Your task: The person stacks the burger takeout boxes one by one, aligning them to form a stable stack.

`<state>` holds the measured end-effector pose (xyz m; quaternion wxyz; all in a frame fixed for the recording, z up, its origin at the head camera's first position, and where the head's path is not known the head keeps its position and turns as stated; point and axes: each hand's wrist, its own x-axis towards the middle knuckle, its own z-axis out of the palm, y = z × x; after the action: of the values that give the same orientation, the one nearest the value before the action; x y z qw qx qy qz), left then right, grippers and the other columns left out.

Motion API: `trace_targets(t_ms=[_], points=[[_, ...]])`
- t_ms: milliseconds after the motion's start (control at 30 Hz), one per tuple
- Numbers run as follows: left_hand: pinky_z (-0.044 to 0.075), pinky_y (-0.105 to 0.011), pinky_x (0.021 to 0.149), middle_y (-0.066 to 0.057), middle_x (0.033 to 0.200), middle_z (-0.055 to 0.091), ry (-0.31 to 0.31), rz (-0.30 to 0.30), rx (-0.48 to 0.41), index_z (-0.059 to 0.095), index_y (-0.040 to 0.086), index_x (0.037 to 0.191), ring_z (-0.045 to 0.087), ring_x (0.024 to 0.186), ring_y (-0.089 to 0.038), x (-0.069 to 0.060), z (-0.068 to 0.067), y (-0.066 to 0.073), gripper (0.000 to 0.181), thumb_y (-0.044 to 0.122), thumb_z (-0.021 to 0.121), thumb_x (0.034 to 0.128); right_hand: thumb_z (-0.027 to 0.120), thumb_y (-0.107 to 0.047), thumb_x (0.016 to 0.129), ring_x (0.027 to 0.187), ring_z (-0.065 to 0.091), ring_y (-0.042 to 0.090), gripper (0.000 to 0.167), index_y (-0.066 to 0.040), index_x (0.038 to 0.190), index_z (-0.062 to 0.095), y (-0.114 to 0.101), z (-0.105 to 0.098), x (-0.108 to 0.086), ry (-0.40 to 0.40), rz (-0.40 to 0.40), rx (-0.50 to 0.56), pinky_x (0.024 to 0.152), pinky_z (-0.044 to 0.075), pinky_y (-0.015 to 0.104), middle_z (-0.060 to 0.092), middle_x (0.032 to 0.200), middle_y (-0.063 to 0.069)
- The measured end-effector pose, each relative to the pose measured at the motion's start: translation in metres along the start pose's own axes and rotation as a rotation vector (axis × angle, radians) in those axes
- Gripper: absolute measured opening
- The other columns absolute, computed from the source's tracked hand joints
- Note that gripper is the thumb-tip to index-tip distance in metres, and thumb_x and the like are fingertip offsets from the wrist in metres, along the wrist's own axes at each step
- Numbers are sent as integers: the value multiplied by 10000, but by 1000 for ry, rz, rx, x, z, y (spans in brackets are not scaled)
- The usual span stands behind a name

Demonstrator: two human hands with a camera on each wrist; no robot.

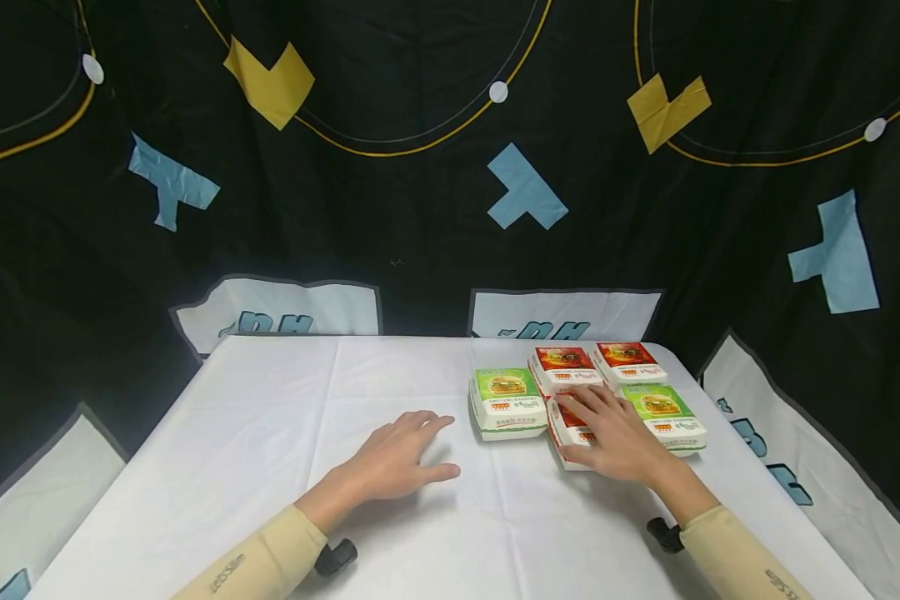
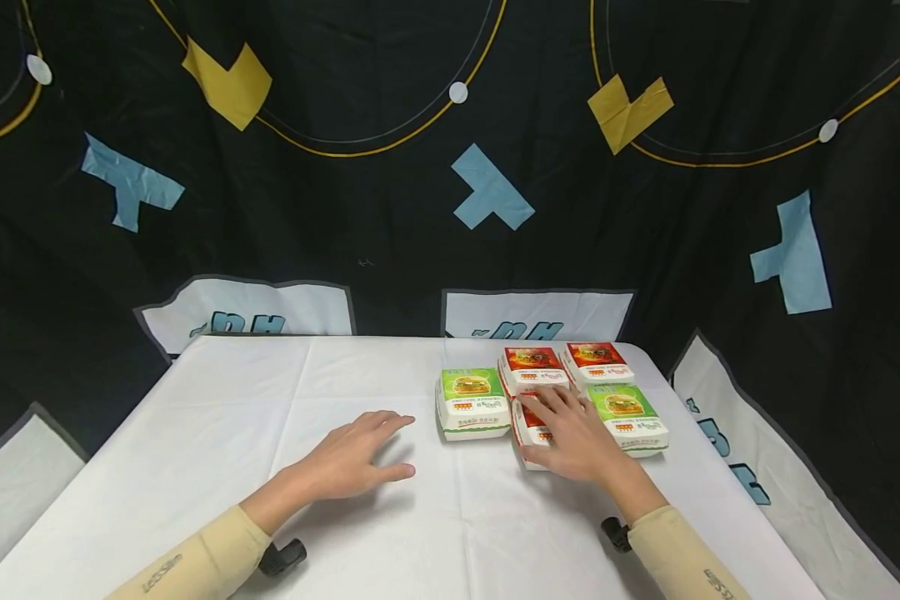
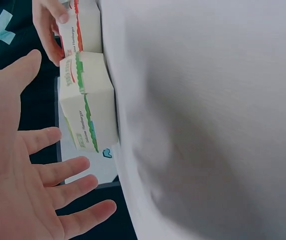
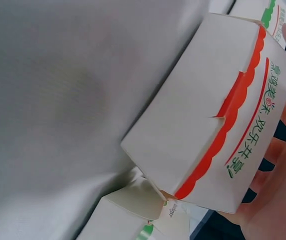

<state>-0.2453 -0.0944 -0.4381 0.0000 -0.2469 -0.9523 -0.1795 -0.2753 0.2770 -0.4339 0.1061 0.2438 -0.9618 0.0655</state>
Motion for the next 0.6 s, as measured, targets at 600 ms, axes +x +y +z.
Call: trace_targets(t_ms=[600], points=[[411, -526, 1102, -79, 1549, 422, -2, 16, -3, 397, 257, 1549, 391, 1424, -272, 32, -5, 20, 810, 677, 602, 887, 680, -581, 852, 1487, 254, 406, 801, -303, 1550, 402, 1, 9, -7, -23, 11, -10, 1068, 250, 778, 324, 1630, 76]])
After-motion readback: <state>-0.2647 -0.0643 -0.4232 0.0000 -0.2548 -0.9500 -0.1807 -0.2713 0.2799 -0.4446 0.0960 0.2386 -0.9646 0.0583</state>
